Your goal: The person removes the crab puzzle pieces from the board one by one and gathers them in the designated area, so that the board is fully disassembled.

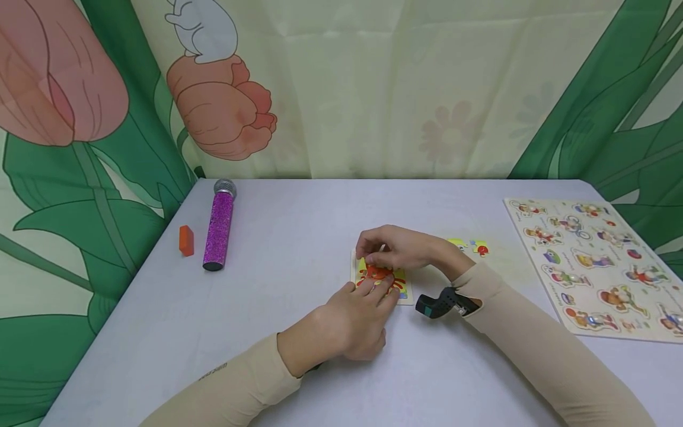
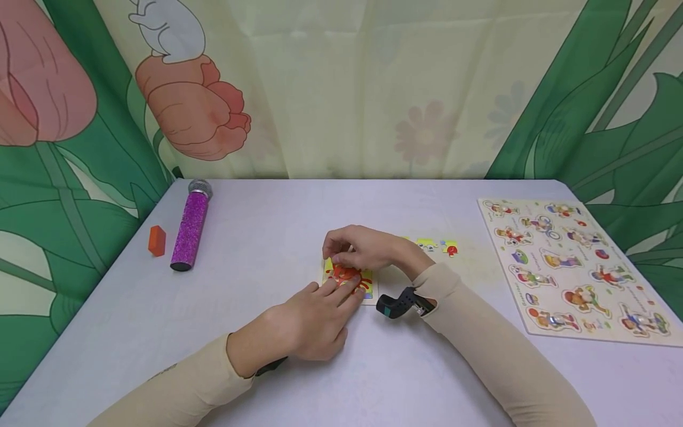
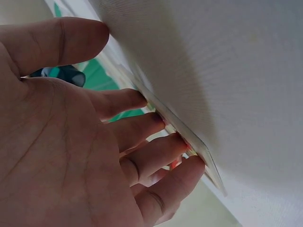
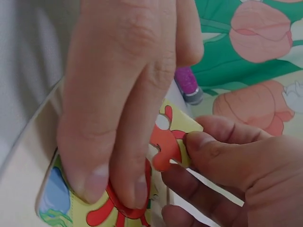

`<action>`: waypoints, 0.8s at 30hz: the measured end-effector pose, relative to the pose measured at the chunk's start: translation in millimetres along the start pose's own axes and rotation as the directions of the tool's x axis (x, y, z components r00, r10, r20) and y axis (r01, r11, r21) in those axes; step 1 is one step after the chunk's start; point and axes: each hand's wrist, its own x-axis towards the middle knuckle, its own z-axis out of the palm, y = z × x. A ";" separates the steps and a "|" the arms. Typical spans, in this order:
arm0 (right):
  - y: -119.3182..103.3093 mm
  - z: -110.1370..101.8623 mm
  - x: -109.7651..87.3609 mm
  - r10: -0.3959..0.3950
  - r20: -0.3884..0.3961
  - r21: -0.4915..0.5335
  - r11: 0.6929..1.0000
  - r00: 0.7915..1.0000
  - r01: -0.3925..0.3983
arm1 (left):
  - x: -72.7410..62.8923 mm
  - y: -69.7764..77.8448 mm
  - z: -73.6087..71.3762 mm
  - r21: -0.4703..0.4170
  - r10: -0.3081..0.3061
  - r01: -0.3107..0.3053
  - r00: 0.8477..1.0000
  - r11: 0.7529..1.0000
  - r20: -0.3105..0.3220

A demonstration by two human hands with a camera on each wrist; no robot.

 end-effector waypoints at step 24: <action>-6.3 -16.3 -35.4 0.029 -0.130 0.087 0.996 0.991 -0.018 | -1.6 -1.5 3.6 -0.010 0.016 -0.017 0.998 1.000 -0.063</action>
